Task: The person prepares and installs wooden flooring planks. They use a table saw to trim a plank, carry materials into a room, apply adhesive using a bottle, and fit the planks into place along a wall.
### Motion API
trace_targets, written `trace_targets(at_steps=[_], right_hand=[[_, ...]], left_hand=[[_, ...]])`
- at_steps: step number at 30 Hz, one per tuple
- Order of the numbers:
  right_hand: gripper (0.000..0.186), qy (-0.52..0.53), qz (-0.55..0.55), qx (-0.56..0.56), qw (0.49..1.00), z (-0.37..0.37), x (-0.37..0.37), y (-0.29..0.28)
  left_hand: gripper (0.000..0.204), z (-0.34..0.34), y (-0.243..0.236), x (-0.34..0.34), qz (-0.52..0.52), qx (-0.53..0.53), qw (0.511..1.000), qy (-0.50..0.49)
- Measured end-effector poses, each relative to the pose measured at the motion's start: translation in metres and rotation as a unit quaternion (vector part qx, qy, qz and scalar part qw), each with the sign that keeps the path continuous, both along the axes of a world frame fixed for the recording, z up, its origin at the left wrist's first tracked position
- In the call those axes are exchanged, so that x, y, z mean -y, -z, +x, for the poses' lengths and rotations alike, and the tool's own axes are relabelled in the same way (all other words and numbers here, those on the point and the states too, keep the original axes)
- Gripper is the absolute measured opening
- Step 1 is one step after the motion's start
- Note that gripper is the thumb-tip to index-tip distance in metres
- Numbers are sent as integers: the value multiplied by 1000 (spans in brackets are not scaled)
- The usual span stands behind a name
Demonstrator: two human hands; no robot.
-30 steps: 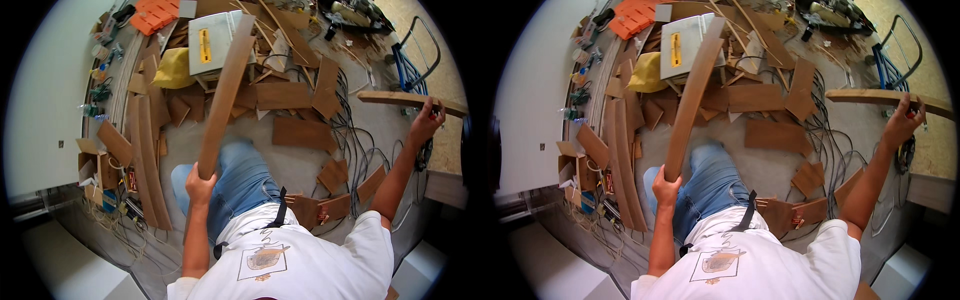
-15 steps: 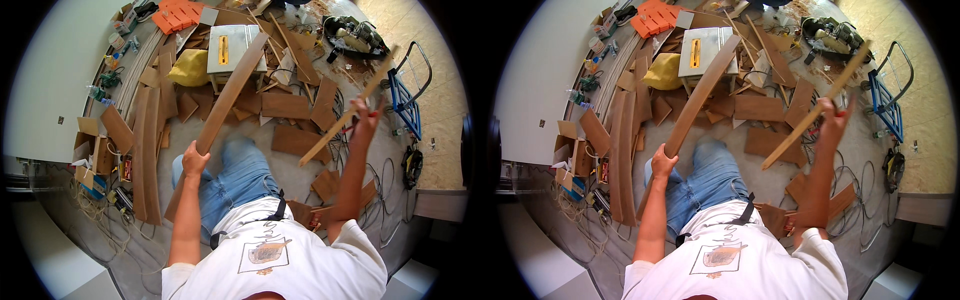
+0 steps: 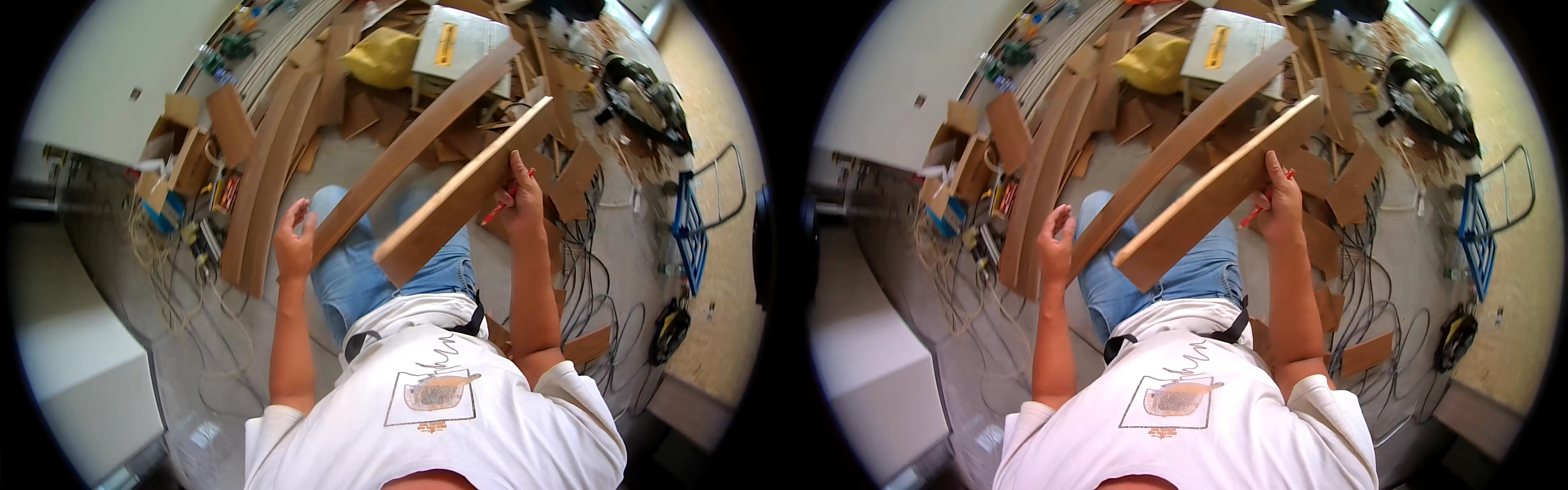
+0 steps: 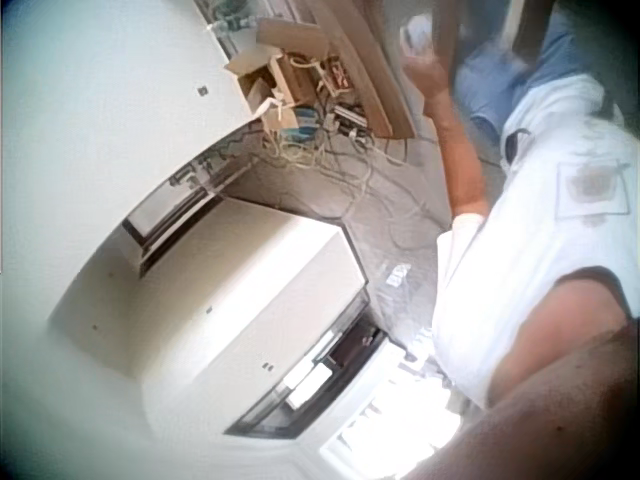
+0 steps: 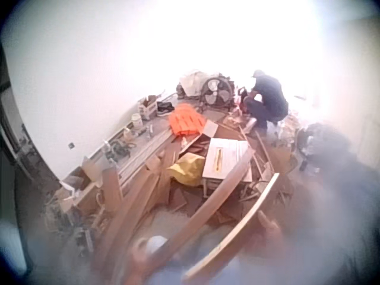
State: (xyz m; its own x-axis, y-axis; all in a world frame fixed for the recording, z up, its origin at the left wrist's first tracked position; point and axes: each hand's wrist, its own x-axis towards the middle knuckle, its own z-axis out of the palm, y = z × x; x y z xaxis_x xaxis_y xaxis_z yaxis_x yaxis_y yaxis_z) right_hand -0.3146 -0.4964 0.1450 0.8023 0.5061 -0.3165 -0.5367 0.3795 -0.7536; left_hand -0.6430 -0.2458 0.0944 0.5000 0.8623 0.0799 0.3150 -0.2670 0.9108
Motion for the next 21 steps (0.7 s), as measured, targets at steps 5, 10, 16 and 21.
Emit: trace_targets(at_steps=[5,10,16,21], right_hand=[[18,-63,-14,0,998,-72,-75,17],[26,-264,-50,-29,963,-185,-130,-4],[30,-454,-140,58,878,-256,-139,18],[31,-563,-178,201,782,-229,-127,20]], left_hand=[[27,-88,23,52,-125,92,986,-64],[48,-64,5,117,-309,361,879,-34],[39,-73,12,104,-346,495,755,-255],[32,-195,37,90,-280,525,724,-349]])
